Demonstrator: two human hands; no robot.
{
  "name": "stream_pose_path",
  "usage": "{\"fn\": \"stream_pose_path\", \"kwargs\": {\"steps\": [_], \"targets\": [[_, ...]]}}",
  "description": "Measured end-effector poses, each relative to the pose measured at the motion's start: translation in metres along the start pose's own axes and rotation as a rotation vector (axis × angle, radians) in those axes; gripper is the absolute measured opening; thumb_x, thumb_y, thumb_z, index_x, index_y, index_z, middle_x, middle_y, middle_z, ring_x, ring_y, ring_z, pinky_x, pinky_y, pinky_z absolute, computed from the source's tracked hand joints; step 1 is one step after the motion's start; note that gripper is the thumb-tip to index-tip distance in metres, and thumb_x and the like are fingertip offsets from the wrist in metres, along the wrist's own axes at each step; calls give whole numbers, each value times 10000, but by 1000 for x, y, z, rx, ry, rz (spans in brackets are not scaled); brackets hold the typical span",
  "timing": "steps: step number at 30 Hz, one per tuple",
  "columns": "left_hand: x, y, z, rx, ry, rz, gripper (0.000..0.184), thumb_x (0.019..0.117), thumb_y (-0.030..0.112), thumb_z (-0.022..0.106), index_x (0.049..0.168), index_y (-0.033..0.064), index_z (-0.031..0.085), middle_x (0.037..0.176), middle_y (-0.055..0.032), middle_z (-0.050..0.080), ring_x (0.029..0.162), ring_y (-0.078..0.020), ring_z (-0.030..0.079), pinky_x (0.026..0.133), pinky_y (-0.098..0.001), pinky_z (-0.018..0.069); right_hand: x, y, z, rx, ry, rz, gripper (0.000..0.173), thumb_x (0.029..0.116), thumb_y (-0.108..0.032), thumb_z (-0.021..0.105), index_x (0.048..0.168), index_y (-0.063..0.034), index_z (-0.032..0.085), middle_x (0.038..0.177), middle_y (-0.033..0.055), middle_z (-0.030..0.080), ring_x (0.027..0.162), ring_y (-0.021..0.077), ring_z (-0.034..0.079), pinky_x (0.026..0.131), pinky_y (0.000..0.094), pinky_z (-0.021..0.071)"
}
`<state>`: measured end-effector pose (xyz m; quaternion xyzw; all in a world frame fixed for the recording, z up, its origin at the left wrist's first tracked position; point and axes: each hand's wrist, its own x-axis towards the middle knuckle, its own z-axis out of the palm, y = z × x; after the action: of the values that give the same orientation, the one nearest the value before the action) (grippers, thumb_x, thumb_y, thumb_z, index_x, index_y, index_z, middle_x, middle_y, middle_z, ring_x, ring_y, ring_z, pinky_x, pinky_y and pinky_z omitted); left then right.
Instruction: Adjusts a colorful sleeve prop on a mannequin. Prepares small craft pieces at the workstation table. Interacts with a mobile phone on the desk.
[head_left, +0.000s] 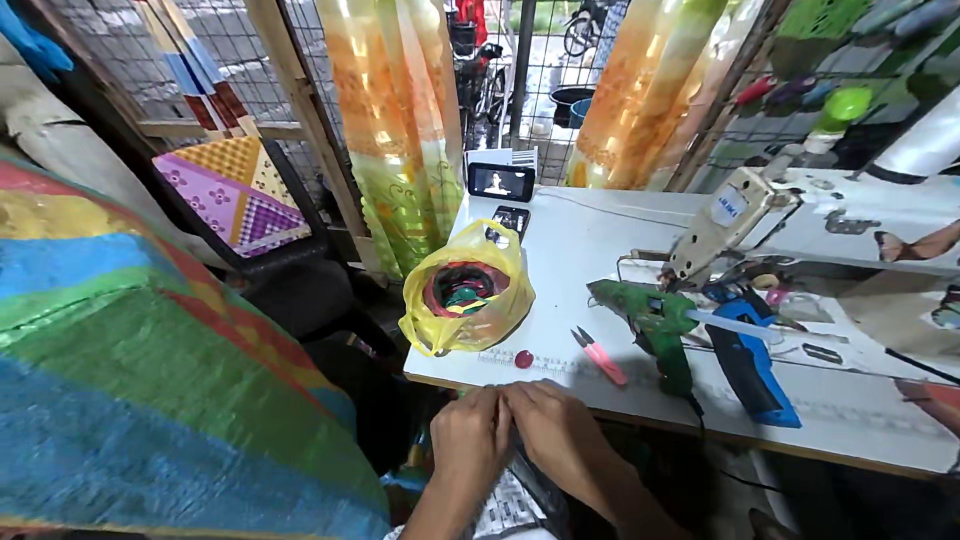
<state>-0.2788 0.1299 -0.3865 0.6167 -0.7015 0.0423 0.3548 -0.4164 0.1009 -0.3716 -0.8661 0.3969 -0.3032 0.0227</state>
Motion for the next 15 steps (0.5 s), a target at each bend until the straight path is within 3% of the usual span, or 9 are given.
{"fn": "stream_pose_path", "kwargs": {"steps": [1,3,5,6,7,8,10,13,15], "targets": [[1,-1,-2,1,-27,-8,243,907,189,588,836,31,759,704,-82,691,603,-243,701,510,-440,556,-2,-4,0,-35,-20,10,135,896,-15,630,970,3,742,841,138,729,767,296,738,629,397,607],[2,-12,-18,-209,-236,-12,240,949,179,593,870,23,756,729,-87,699,634,-220,691,573,-426,570,-2,-2,-18,63,-194,7,137,926,-4,616,995,19,733,872,170,730,805,342,737,652,468,604],[5,-38,-35,-739,-502,60,250,1009,182,596,879,18,734,701,-3,640,609,-25,564,576,-202,485,3,20,-51,335,-462,-121,189,1017,-77,549,1051,4,716,881,184,715,793,336,717,687,490,588],[5,-47,-38,-1079,-630,119,251,1037,199,598,912,24,727,725,45,657,642,57,573,603,-121,489,6,32,-60,540,-507,-254,226,1048,-136,523,1050,-12,712,806,138,691,697,239,679,645,386,569],[4,-47,-37,-1358,-742,179,255,1051,237,592,958,40,725,781,60,695,690,86,600,641,-96,501,10,42,-58,783,-520,-400,268,1080,-197,492,1047,-16,686,758,80,658,645,106,624,630,234,540],[1,-40,-32,-1580,-816,231,261,1054,275,582,999,63,725,841,63,725,726,92,626,664,-87,513,13,44,-51,1034,-538,-504,301,1092,-223,479,1044,12,660,755,63,642,648,31,596,646,156,515],[-7,-21,-18,-1945,-852,265,249,1053,311,575,1019,121,731,868,74,739,710,88,635,633,-83,500,18,36,-39,1363,-571,-571,304,1091,-235,490,1029,37,609,776,56,626,664,-35,567,644,99,480],[-8,-11,-12,-2141,-836,205,225,1049,299,581,1030,154,751,832,85,734,657,76,623,587,-91,481,20,33,-40,1397,-534,-528,281,1085,-233,503,1018,23,596,779,38,629,663,-64,555,630,75,461],[-4,-18,-21,-1957,-783,119,228,1055,290,570,1006,148,742,798,98,710,645,84,604,585,-87,479,16,42,-45,1257,-482,-470,287,1082,-236,510,1027,22,622,807,29,647,711,-66,574,673,77,472]]}}
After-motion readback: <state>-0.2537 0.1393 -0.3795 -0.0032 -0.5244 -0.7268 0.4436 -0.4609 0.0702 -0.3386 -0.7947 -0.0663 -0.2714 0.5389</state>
